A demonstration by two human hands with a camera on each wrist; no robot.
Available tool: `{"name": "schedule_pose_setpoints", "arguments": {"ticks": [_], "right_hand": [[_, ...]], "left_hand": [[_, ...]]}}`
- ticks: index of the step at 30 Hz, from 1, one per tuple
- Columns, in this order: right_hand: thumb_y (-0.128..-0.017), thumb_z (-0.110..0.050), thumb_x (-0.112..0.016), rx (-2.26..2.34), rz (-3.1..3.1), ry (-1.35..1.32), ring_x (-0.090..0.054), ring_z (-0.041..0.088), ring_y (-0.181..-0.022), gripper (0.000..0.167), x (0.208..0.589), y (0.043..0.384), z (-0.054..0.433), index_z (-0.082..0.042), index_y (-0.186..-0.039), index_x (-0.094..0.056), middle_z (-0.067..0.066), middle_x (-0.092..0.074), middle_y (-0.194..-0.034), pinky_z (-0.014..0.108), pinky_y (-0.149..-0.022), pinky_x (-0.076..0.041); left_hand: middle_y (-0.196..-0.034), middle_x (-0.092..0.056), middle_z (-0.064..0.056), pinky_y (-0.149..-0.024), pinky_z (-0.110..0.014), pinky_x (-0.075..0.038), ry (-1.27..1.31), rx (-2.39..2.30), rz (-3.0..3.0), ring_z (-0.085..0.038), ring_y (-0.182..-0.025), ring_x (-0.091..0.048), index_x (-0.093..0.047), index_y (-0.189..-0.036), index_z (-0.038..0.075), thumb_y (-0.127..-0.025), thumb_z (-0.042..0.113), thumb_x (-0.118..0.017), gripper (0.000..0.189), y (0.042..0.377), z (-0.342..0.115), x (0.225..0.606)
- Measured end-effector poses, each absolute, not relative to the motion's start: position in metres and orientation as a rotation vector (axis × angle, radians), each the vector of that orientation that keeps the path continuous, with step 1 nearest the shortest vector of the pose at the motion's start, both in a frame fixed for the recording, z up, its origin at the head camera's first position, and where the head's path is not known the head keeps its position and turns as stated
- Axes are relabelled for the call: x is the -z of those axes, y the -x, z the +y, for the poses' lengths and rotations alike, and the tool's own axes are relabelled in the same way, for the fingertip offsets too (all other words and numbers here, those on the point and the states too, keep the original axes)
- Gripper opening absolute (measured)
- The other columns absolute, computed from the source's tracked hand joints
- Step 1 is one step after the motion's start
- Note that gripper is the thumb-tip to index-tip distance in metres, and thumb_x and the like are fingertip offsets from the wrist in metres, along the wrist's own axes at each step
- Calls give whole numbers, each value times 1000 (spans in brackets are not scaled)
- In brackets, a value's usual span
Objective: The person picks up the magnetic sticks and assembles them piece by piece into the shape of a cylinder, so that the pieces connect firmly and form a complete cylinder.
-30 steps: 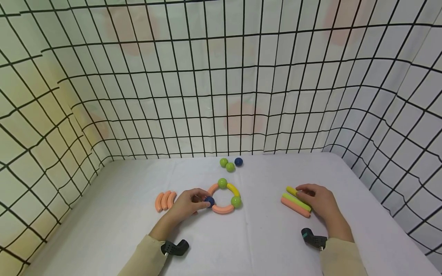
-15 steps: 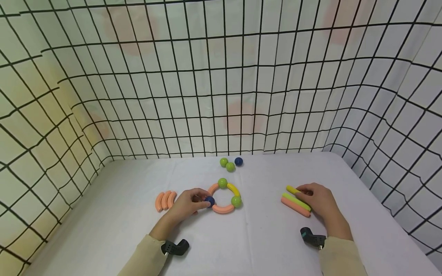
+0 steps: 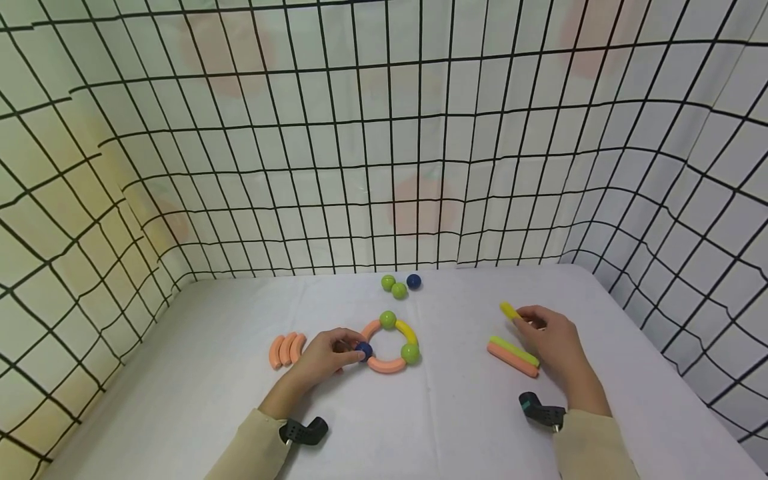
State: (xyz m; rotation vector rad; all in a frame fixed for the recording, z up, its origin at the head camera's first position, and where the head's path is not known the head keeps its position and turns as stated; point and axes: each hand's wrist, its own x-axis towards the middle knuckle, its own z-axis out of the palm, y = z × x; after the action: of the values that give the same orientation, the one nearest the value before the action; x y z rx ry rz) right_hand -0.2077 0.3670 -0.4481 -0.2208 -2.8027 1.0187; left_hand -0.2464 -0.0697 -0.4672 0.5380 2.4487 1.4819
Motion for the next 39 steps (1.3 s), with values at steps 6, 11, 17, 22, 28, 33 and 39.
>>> {"name": "schedule_pose_setpoints", "arguments": {"ticks": [6,11,17,22,28,33,39], "right_hand": [[-98,-53,-55,-1167,-2696,159,-56,9,-99,59,442,209,359,-8,-135,-58,17,-65,-127,12,-73,-48],[-98,-48,-58,-1316,-2619,89,-60,-1,-86,54,436,211,348,-8,-135,-57,-1,-68,-115,17,-75,-54],[-99,-39,-61,-1480,-2564,-63,-65,1,-89,50,424,212,332,-5,-135,-55,-20,-66,-104,18,-77,-56],[-100,-36,-61,-1613,-2541,-150,-66,3,-93,48,425,218,318,-3,-134,-52,-13,-66,-109,21,-80,-57],[-100,-28,-61,-1820,-2446,-285,-69,8,-98,42,429,226,295,-1,-129,-48,6,-67,-120,27,-84,-59],[-103,-28,-56,-1880,-2434,-388,-71,16,-106,36,430,227,273,-7,-129,-43,21,-63,-129,32,-85,-60],[-104,-20,-55,-1944,-2331,-453,-70,25,-109,33,430,232,249,-7,-130,-39,27,-61,-123,37,-82,-61]], "left_hand": [[-94,-63,0,-55,-23,-49,-549,-1469,2457,-10,-69,-54,-71,-115,20,-89,27,-77,27,246,-70,467],[-96,-63,0,-55,-23,-49,-544,-1481,2444,-11,-68,-54,-71,-115,22,-89,28,-76,26,246,-70,468],[-100,-64,-4,-54,-23,-47,-563,-1490,2436,-12,-66,-53,-71,-117,20,-90,27,-76,28,248,-70,470],[-104,-65,-7,-55,-24,-49,-582,-1478,2455,-13,-70,-55,-71,-118,18,-90,26,-75,29,249,-70,470],[-104,-65,-7,-55,-24,-49,-583,-1490,2450,-13,-71,-55,-71,-119,18,-91,27,-74,30,249,-70,467],[-104,-66,-4,-56,-24,-50,-577,-1476,2450,-12,-72,-57,-70,-120,20,-91,29,-74,30,249,-71,467],[-103,-66,-2,-57,-25,-52,-576,-1470,2449,-12,-71,-58,-70,-120,22,-92,30,-73,30,247,-73,468]]}}
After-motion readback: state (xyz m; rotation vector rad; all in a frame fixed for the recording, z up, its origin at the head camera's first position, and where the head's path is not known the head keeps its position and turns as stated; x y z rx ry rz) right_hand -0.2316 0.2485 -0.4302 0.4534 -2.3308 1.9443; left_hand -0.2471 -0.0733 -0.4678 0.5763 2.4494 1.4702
